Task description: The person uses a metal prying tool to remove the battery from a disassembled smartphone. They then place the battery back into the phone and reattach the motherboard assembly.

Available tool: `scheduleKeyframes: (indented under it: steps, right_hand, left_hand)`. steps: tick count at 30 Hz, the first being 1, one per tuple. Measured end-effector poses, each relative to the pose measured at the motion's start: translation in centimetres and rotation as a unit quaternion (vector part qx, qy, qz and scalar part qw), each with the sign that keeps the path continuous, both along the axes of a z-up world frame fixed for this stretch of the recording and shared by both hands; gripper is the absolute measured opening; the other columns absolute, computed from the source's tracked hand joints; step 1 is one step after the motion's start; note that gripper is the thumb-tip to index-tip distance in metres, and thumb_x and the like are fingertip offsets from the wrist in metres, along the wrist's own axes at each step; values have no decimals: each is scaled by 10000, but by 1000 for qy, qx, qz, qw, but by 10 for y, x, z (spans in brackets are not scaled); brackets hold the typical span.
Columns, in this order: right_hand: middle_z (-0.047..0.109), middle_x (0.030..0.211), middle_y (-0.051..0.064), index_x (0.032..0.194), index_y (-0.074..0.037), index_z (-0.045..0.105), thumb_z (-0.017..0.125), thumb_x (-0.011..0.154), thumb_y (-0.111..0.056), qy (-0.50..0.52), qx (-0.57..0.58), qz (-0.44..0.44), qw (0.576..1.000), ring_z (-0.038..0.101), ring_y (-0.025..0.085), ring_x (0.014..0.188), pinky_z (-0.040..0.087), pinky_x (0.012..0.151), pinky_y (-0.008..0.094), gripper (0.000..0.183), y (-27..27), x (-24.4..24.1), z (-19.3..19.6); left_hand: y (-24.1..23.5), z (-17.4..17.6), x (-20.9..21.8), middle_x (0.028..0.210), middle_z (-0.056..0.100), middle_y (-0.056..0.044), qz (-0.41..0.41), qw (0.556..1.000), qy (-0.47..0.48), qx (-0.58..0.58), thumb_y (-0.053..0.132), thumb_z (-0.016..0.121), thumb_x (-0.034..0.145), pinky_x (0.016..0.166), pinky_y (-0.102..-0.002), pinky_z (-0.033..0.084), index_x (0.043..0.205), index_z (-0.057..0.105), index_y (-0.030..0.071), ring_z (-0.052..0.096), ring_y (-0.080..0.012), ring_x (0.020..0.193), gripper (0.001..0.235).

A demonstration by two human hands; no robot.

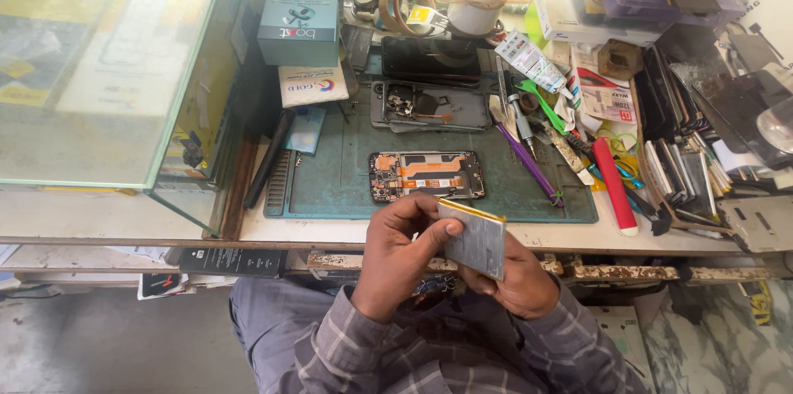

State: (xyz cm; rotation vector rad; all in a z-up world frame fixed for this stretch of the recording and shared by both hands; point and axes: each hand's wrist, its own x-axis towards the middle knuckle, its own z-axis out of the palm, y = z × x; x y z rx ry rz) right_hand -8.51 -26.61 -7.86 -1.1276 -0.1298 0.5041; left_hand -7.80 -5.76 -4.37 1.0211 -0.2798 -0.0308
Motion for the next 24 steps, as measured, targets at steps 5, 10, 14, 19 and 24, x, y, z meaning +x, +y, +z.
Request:
scheduleKeyframes:
  steps: [5,10,14,19,24]
  right_hand:
    - [660,870,12,1218,17,624,554,1082,-121,-73,16,-107,991,468,39,632,347,550,200,206,-5,4,9]
    - [707,897,23,1147,13,680,689,1019,-151,-163,-76,-153,972,600,42,752,465,656,203,208,-5,6,21]
    - [721,872,16,1124,15,690,729,990,-133,-185,-134,-152,962,619,32,762,487,673,196,204,-2,2,20]
    - [713,843,8,1112,12,702,723,983,-131,-166,-149,-165,961,592,31,716,455,621,196,194,-3,2,15]
    - [696,854,-10,1097,0,686,710,1008,-131,-173,-150,-182,956,583,23,736,457,650,190,160,-3,3,18]
  left_hand:
    - [3,0,0,844,677,13,-14,998,15,56,185,720,989,684,-220,494,1018,697,0,584,-40,771,189]
    - [-5,-4,-6,901,635,31,-96,994,59,3,206,588,1063,726,-208,453,1045,617,37,542,-25,821,173]
    - [-15,-15,-15,935,585,36,-128,987,83,-44,204,505,1130,792,-199,433,1064,591,41,501,-19,871,196]
    - [-22,-21,-20,959,590,28,-135,980,123,-83,194,476,1133,809,-197,443,1139,577,45,519,-26,887,180]
    - [-27,-17,-20,988,652,-1,-142,976,143,-88,180,468,1090,782,-212,473,1258,551,58,573,-46,875,225]
